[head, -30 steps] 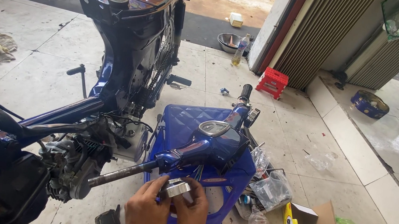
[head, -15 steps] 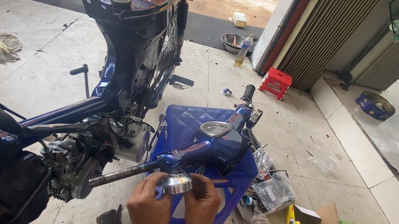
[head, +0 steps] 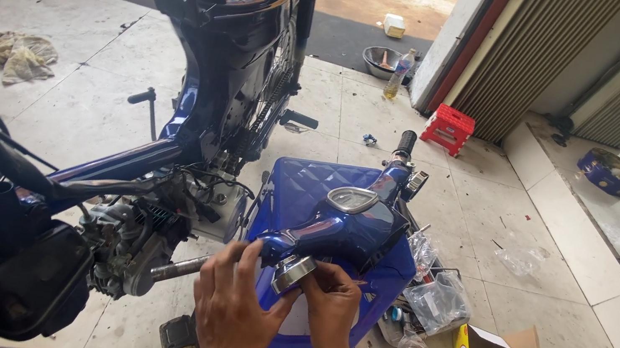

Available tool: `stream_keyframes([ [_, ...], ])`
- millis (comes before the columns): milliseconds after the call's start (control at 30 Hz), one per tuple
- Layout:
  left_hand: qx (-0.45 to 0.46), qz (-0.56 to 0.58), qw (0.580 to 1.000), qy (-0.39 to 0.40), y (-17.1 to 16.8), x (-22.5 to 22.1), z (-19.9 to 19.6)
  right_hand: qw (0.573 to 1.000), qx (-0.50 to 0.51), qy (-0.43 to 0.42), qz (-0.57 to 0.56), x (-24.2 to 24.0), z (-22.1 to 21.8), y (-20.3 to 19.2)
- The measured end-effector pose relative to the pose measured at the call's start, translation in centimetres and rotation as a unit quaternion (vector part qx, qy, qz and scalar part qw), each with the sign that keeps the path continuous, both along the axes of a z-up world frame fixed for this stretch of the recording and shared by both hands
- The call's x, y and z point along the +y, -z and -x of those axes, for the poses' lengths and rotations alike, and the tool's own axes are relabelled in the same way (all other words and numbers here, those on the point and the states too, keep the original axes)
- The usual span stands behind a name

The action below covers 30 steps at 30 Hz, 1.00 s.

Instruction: Assembling and wiring the front instrument cluster and headlight of a motorcycle

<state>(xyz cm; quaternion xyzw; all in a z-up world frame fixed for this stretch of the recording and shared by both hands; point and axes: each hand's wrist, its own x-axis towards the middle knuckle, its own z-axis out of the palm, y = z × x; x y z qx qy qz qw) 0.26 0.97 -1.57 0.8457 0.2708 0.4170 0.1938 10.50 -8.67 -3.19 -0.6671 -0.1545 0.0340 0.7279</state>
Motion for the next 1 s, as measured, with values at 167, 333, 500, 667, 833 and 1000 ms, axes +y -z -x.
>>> stream_keyframes([
  [167, 0.082, -0.07, 0.994, 0.034, -1.9, 3.0, -0.2, 1.0, -0.012, 0.016, -0.003, 0.1, -0.4, 0.6],
  [333, 0.152, -0.06, 0.983, 0.08, -3.9, 4.0, 0.0, 0.998, -0.055, 0.029, -0.011, 0.5, -0.3, 1.0],
  [500, 0.146, -0.039, 0.986, 0.068, -4.1, 3.4, -0.4, 0.999, -0.009, -0.001, -0.032, 0.1, -1.1, 0.8],
  [667, 0.123, -0.061, 0.99, 0.044, -3.1, 2.9, -2.0, 0.998, 0.013, -0.035, -0.046, 0.0, -1.8, 0.3],
  [833, 0.087, -0.12, 0.988, 0.041, -0.3, 2.7, -3.9, 1.0, -0.007, -0.006, 0.027, 0.4, -1.4, -0.9],
  [1000, 0.102, -0.155, 0.982, 0.042, -1.1, 2.8, -3.0, 0.999, -0.002, -0.023, 0.025, -0.1, -0.8, -1.7],
])
